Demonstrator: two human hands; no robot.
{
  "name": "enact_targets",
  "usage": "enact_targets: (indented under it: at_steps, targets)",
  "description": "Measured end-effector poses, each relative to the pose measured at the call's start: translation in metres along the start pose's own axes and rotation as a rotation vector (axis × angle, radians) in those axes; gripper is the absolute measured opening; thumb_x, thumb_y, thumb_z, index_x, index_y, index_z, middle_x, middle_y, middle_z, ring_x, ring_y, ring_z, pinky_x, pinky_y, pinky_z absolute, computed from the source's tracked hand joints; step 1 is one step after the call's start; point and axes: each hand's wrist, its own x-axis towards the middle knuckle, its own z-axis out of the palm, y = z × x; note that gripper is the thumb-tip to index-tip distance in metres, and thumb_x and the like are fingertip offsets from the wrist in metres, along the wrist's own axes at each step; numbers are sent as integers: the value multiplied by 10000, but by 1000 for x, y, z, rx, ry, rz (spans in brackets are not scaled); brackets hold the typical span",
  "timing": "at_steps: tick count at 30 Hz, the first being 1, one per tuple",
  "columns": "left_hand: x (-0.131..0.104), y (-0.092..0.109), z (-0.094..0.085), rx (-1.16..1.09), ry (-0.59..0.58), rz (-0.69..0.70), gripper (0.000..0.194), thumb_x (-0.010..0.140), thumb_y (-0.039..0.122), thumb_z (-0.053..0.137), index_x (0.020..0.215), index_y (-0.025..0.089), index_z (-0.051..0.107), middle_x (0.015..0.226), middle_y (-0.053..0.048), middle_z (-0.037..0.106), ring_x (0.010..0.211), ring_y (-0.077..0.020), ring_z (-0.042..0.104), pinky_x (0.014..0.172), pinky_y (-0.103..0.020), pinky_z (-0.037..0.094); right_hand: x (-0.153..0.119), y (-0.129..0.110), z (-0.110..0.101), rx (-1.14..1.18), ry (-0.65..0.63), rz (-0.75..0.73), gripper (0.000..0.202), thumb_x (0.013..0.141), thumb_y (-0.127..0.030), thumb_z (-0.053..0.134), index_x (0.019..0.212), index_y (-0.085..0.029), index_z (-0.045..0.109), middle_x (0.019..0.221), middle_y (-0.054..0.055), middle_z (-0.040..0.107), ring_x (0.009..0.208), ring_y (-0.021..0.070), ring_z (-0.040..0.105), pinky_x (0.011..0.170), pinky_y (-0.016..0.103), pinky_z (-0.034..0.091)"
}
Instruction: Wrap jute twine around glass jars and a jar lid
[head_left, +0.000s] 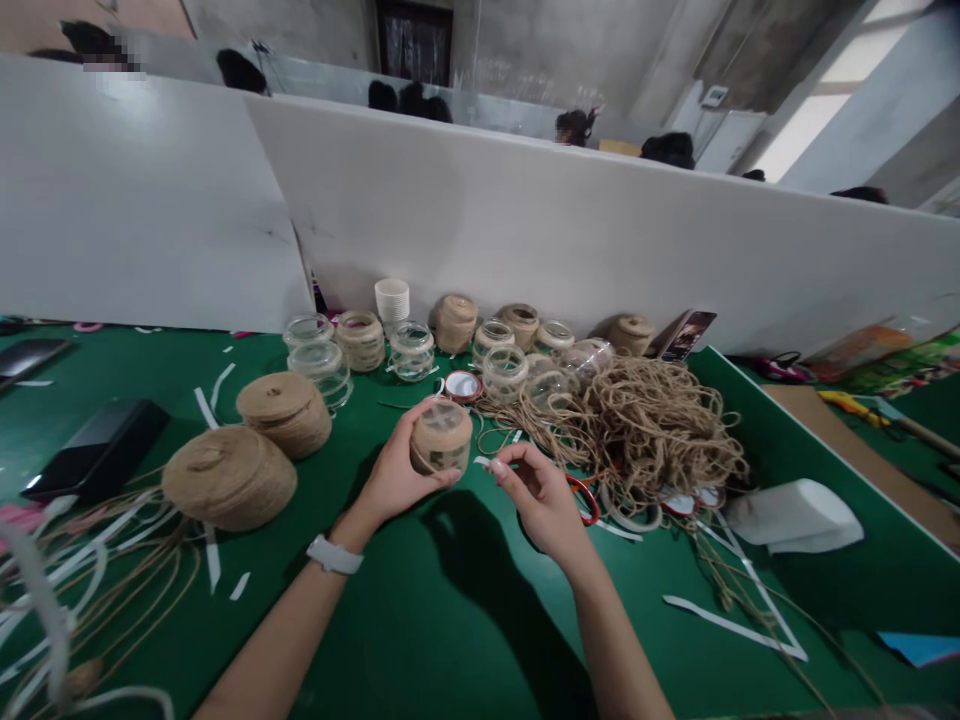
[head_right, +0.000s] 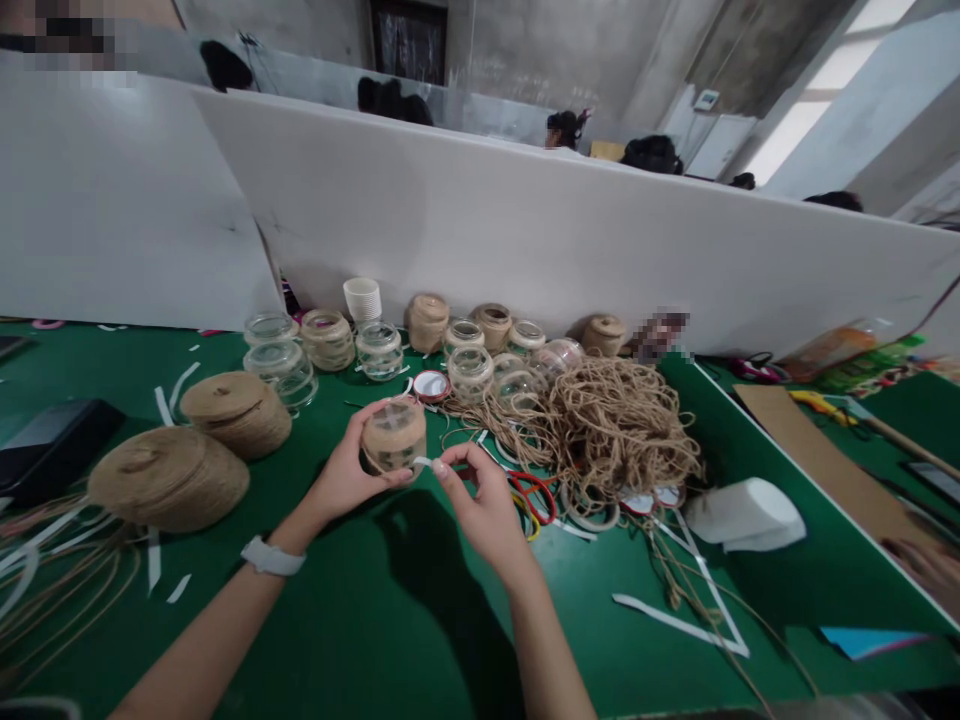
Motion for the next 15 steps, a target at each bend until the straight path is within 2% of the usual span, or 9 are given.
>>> enact_targets:
  at_steps: [4,9,15]
  targets:
    - [2,6,1,-127,-5,-34,884,723,315,772,1439,248,259,1466,-146,421,1328,-303,473,1104,-479,389,12,-6,0,-75,-54,43,220,898,-406,548,853,-193,580,853,26,636,779,153,579,700,265,450]
    - [-3,11,2,-74,-13,-63,888,723,277,759,1457,262,260,1492,-128,401,1357,-303,438,1129,-475,358,24,-17,7,-198,-114,-1,157,906,-322,518,852,-195,591,849,26,661,768,152,592,714,267,449]
    - [-3,13,0,-31,-23,-69,899,713,312,769,1458,257,269,1484,-130,411,1359,-315,434,1127,-487,361,38,-23,12,-276,-144,-17,89,880,-251,532,831,-199,586,818,18,681,721,145,600,684,253,438]
